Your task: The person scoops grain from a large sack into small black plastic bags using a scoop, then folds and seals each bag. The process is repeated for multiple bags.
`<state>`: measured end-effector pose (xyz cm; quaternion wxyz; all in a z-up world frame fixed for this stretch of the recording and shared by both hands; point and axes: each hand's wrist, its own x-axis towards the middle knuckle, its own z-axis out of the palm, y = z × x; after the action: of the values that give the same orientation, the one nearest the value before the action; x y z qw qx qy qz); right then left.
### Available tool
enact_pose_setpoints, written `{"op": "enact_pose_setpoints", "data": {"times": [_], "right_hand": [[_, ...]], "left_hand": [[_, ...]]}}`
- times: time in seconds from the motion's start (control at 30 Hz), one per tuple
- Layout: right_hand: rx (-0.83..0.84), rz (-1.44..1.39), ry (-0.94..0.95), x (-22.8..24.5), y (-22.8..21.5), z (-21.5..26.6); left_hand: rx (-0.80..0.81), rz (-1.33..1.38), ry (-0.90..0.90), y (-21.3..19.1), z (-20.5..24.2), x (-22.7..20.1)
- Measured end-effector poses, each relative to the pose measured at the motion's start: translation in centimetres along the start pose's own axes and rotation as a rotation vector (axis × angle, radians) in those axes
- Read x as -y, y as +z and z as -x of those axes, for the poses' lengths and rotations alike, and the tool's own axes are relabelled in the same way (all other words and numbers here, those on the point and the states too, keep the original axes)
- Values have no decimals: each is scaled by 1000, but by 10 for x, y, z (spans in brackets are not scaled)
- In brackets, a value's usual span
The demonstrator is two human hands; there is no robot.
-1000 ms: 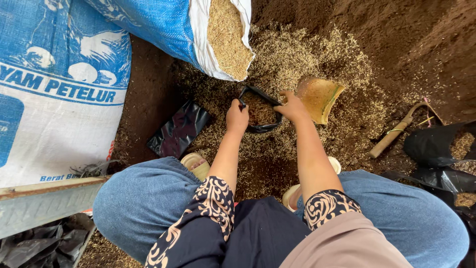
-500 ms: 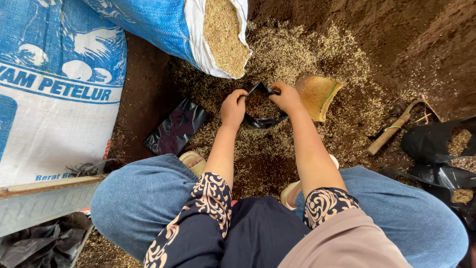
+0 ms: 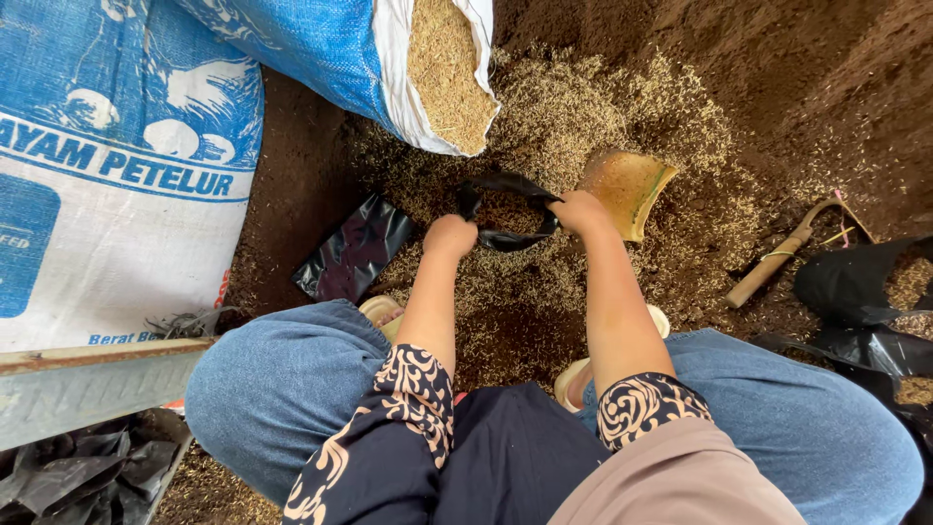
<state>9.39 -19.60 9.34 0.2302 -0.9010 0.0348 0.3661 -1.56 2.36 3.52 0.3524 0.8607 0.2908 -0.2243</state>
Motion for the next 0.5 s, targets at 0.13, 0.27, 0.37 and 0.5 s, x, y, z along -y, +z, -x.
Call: {"op": "enact_pose_setpoints", "data": {"times": [0.13,0.27,0.37,0.5], "right_hand": [[29,-49,33,-6,4,10],[-177,375,-122,0,10,8],[-323,302,-174,5,17,1],[-306,51,-116,-22,6,-15]], "left_hand": [[-204,177,111,3,-6,6],[-149,269,82,-4,4,0],[-189,373,147,-11,13,-7],[-334,505,374,-20,5,-28]]}}
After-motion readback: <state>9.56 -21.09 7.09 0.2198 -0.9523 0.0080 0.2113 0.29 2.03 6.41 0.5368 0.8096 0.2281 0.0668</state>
